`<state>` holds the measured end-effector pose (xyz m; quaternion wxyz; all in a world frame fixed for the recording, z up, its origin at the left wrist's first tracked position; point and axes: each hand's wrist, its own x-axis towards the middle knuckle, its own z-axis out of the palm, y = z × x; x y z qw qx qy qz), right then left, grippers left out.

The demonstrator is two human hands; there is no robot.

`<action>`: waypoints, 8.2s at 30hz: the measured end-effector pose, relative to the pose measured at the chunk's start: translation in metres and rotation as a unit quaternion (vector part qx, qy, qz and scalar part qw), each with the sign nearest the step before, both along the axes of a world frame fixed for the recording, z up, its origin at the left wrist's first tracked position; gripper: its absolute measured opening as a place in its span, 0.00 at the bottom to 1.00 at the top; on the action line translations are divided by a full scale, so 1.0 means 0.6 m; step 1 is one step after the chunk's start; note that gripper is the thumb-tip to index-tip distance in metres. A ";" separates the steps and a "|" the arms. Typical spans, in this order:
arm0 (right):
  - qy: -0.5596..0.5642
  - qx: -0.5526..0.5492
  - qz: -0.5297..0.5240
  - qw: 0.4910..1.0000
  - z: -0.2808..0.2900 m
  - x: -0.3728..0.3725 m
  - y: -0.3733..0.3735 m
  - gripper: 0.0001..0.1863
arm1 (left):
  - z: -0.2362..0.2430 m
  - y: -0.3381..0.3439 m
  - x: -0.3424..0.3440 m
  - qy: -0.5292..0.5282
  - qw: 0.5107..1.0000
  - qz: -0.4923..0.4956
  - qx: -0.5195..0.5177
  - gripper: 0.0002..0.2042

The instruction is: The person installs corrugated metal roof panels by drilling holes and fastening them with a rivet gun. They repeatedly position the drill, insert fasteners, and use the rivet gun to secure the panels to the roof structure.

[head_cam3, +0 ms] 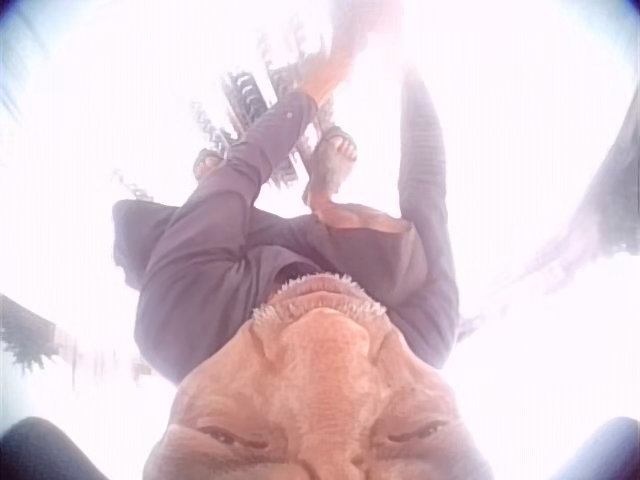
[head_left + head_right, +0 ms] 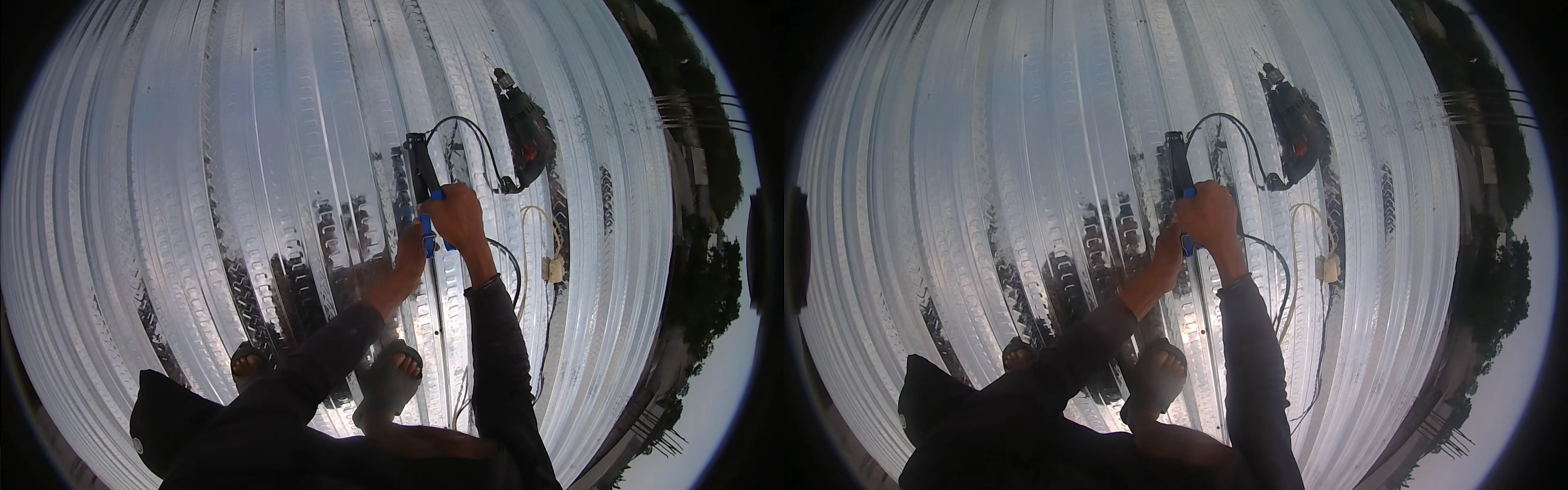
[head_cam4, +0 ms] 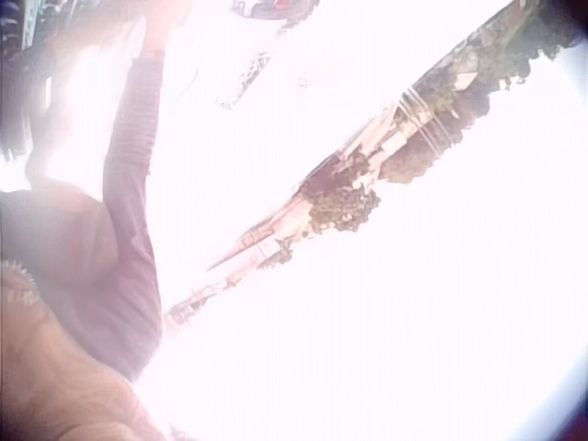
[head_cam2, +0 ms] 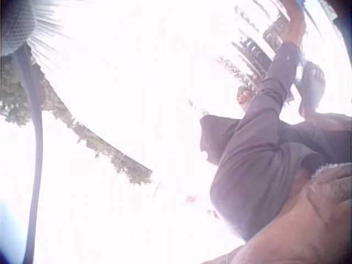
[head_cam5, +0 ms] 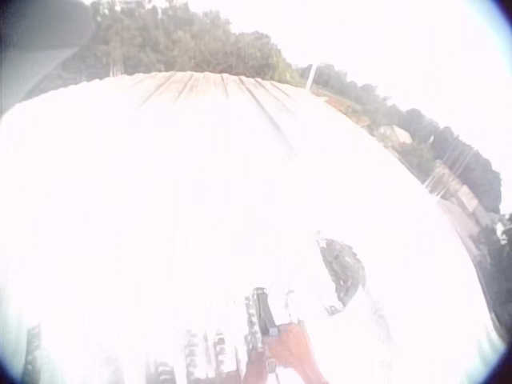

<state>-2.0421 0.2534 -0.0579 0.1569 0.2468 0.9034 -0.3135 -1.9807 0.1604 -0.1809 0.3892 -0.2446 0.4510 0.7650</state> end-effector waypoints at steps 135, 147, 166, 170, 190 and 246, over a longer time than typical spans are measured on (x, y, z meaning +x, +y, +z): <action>-0.075 0.113 -0.083 0.987 0.295 0.692 -0.054 0.23 | 0.178 -0.037 0.383 -0.375 0.923 -0.074 0.052 0.26; -0.214 0.051 -0.110 0.969 0.312 0.621 0.009 0.25 | 0.197 -0.025 0.348 -0.327 0.929 -0.169 -0.041 0.34; -0.299 -0.149 -0.237 0.912 0.296 0.594 -0.038 0.07 | 0.177 -0.044 0.339 -0.365 0.913 -0.176 0.041 0.28; -0.272 -0.196 -0.324 0.885 0.297 0.594 -0.052 0.07 | 0.172 -0.043 0.343 -0.338 0.923 -0.184 0.027 0.27; -0.244 -0.125 -0.276 0.921 0.318 0.597 -0.065 0.11 | 0.198 -0.053 0.349 -0.329 0.927 -0.171 0.052 0.25; -0.004 0.326 -0.452 0.830 -0.076 0.632 0.115 0.30 | 0.053 -0.033 0.245 0.064 0.975 -0.211 0.025 0.23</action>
